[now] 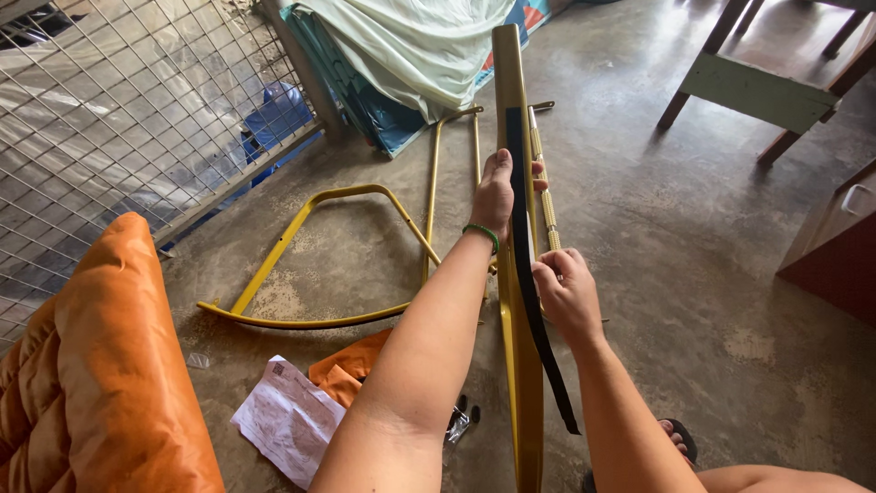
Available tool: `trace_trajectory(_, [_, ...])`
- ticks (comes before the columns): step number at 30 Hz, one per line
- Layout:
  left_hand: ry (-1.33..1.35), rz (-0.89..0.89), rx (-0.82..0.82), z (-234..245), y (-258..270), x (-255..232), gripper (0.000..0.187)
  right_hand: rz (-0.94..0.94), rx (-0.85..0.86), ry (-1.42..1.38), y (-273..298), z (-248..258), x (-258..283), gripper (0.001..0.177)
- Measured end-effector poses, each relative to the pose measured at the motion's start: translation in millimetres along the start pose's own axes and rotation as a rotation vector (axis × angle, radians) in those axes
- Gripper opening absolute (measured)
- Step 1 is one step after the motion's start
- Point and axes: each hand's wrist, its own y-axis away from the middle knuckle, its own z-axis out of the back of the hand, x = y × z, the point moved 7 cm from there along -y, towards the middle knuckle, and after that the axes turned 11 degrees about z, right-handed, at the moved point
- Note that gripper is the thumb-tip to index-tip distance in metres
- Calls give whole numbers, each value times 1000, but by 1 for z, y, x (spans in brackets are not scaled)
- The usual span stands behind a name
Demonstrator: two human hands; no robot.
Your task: The person assembles a yellow metal furniture frame by applying black protective strips to the curved bars and attaching end caps. They handle the frame pieces, strips, and caps by hand, occasionally referring to an instruction sheet.
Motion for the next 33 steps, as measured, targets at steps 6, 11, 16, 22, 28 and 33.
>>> trace_trajectory(6, [-116, -42, 9, 2, -2, -3, 48, -100, -9, -54, 7, -10, 9, 35])
trace_trajectory(11, [-68, 51, 28, 5, 0, -1, 80, -94, -29, -194, 9, -14, 10, 34])
trace_trajectory(16, [-49, 26, 36, 1, 0, -4, 72, -162, -59, -209, 9, -20, -1, 32])
trace_trajectory(22, [-65, -16, 19, 0, 0, -6, 60, -178, -72, -228, 11, -23, -8, 32])
trace_trajectory(28, [-85, 1, 20, 0, 2, -6, 72, -142, -86, -250, 11, -26, -6, 32])
trace_trajectory(33, [-78, 29, -3, -1, 4, -6, 82, -154, -78, -281, 12, -25, -7, 29])
